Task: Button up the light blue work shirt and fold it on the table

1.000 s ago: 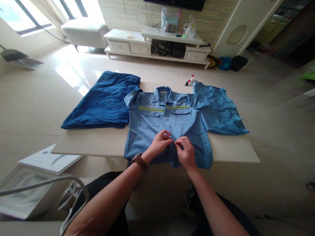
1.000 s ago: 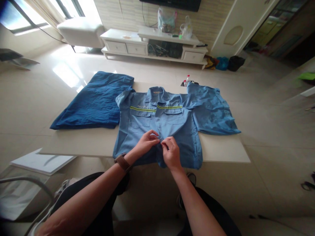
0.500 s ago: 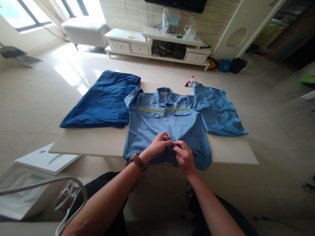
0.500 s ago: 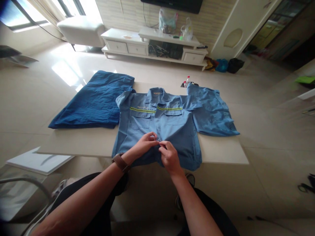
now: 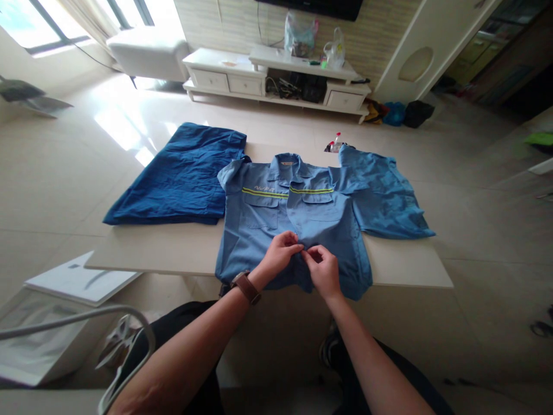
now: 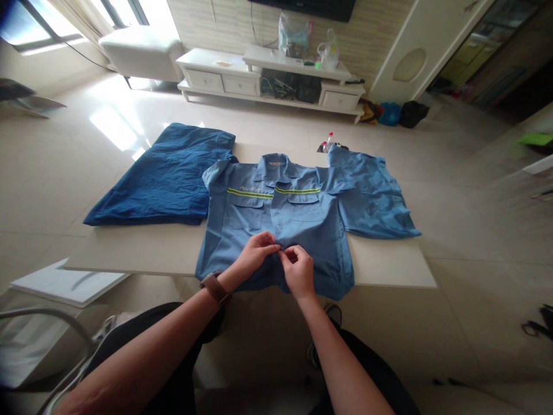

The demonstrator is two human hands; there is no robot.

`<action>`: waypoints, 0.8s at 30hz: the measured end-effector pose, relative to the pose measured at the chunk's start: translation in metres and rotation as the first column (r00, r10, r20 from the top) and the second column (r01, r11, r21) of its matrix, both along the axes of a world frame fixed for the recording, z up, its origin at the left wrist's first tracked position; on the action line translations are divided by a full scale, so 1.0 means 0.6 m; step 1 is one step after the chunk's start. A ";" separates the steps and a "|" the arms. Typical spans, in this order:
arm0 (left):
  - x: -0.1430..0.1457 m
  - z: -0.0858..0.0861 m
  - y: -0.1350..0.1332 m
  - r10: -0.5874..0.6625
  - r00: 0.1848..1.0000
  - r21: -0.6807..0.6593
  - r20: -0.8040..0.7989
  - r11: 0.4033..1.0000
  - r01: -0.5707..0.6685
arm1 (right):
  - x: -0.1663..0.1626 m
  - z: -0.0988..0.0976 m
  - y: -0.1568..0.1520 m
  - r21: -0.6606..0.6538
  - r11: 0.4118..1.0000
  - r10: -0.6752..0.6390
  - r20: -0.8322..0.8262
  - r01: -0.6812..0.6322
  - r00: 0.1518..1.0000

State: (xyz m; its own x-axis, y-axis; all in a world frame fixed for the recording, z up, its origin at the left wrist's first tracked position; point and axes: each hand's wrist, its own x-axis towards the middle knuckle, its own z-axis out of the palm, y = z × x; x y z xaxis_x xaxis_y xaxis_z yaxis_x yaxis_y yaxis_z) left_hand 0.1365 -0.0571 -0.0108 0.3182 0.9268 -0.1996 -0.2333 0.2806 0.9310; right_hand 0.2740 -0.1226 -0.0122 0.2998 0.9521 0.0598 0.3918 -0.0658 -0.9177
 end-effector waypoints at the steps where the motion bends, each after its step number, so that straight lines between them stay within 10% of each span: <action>1: 0.001 -0.002 0.000 0.004 1.000 0.007 -0.010 1.000 -0.004 | 0.000 -0.001 0.000 -0.024 1.000 -0.008 -0.029 0.007 1.000; 24: -0.007 -0.003 0.001 -0.073 0.967 0.073 -0.245 0.993 0.094 | -0.002 0.002 0.006 -0.105 0.994 -0.010 -0.205 -0.011 0.979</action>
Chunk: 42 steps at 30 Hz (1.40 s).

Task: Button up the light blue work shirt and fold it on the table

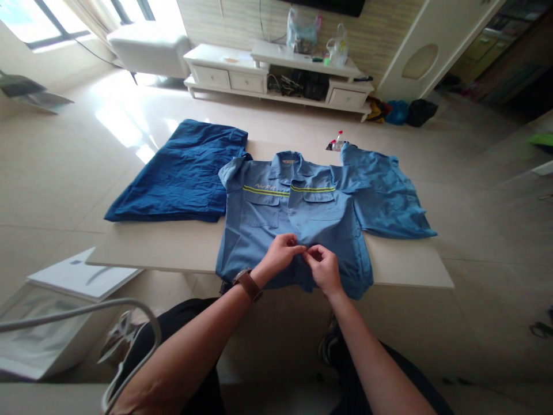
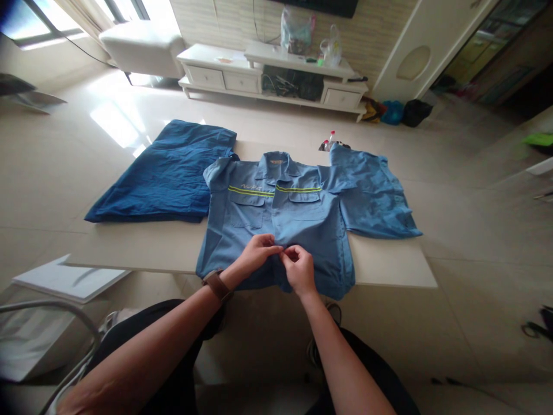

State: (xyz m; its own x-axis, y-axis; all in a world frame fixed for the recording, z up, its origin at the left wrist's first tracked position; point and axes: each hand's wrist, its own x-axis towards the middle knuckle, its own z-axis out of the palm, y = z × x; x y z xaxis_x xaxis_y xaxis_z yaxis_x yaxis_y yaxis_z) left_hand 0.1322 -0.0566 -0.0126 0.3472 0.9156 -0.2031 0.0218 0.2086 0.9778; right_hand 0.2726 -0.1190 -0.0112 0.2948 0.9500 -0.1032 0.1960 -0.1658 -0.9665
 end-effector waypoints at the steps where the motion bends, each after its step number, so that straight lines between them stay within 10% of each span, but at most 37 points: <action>1: 0.001 -0.005 0.000 0.013 1.000 -0.005 0.002 1.000 -0.013 | 0.001 0.000 0.000 -0.004 1.000 0.003 0.004 -0.003 1.000; 13: -0.009 0.009 -0.008 -0.087 0.960 0.051 -0.267 0.993 0.104 | 0.008 0.000 -0.003 0.079 0.995 -0.066 0.160 0.054 0.985; 27: -0.007 -0.022 -0.047 -0.442 0.601 -0.059 -0.666 0.834 0.548 | 0.014 -0.063 0.004 -0.127 0.977 0.214 0.526 -0.173 0.823; 42: -0.025 -0.047 -0.019 -0.100 0.519 0.168 -0.849 0.880 0.444 | 0.003 -0.031 -0.018 -0.324 0.847 0.500 0.752 -0.421 0.429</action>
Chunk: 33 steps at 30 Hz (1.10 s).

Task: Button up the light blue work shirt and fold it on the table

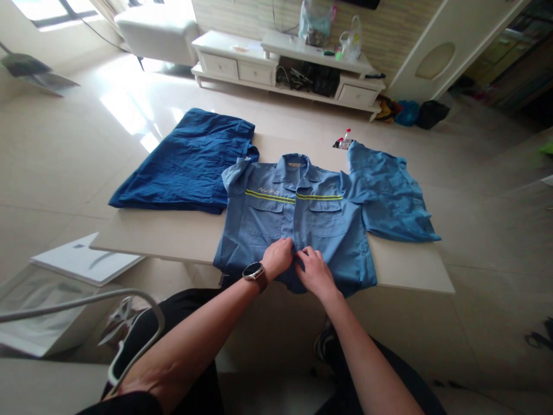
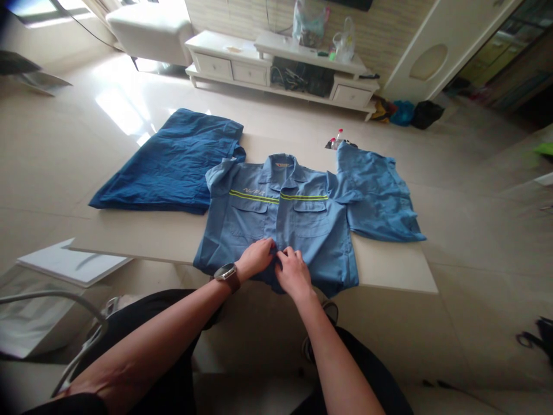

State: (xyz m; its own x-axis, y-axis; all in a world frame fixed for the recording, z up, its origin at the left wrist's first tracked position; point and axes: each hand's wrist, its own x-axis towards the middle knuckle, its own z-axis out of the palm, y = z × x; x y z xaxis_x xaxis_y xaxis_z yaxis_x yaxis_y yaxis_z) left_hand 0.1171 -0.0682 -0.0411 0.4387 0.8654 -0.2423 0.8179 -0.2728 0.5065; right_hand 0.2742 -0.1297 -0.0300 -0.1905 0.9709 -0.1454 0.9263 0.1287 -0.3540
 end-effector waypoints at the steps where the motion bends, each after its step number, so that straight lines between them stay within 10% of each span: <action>1: 0.001 -0.002 0.000 -0.003 1.000 0.003 0.010 1.000 0.003 | 0.002 0.001 -0.002 0.008 1.000 0.008 0.013 -0.008 1.000; 9: 0.010 -0.012 0.005 -0.046 0.996 0.031 0.072 0.999 0.043 | 0.016 0.005 -0.005 0.009 1.000 0.025 0.065 -0.026 0.998; 33: 0.029 -0.008 -0.002 -0.054 0.983 0.072 0.177 0.997 0.041 | 0.021 -0.011 0.018 -0.057 0.924 -0.361 -0.457 0.378 0.813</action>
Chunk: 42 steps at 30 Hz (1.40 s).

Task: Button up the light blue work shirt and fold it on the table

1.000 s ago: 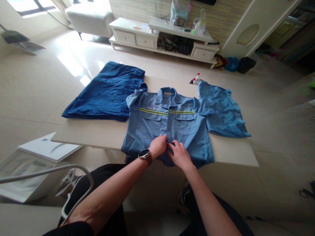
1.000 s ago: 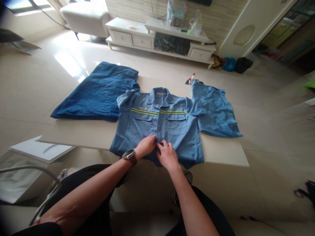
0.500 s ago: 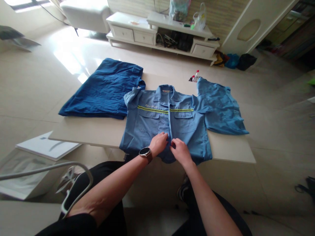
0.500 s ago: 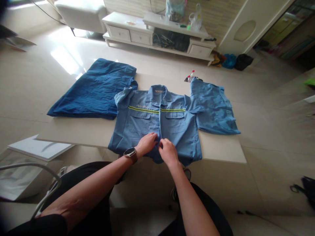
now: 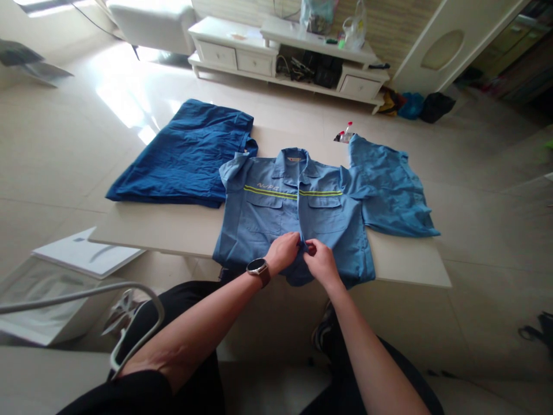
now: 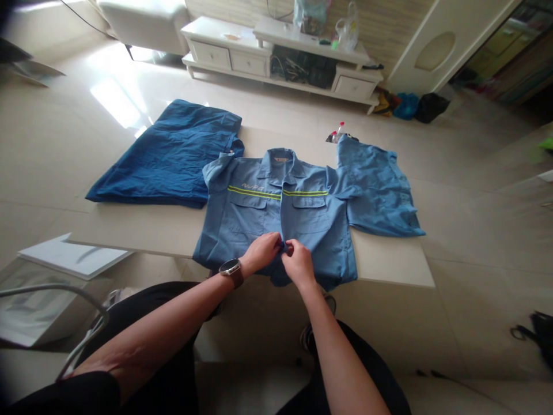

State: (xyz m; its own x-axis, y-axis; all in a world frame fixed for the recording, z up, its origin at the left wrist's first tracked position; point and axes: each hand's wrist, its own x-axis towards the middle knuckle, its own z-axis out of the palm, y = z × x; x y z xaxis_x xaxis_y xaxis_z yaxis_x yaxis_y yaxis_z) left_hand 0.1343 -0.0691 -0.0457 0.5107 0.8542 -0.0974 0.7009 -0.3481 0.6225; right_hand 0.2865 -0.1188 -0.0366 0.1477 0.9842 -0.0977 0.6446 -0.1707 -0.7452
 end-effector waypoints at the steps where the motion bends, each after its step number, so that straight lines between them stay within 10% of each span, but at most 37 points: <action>1: 0.001 0.001 0.001 0.005 1.000 0.010 0.016 1.000 -0.006 | 0.000 0.001 0.001 0.005 1.000 -0.004 -0.015 0.004 1.000; 32: 0.005 0.056 -0.001 0.253 0.901 -0.159 0.352 0.965 -0.209 | -0.002 0.030 0.009 0.304 0.951 0.075 -0.031 -0.063 0.997; 42: 0.012 0.034 0.009 0.422 0.782 -0.432 0.458 0.875 -0.219 | 0.005 0.026 0.011 0.254 0.966 -0.012 -0.137 0.047 0.990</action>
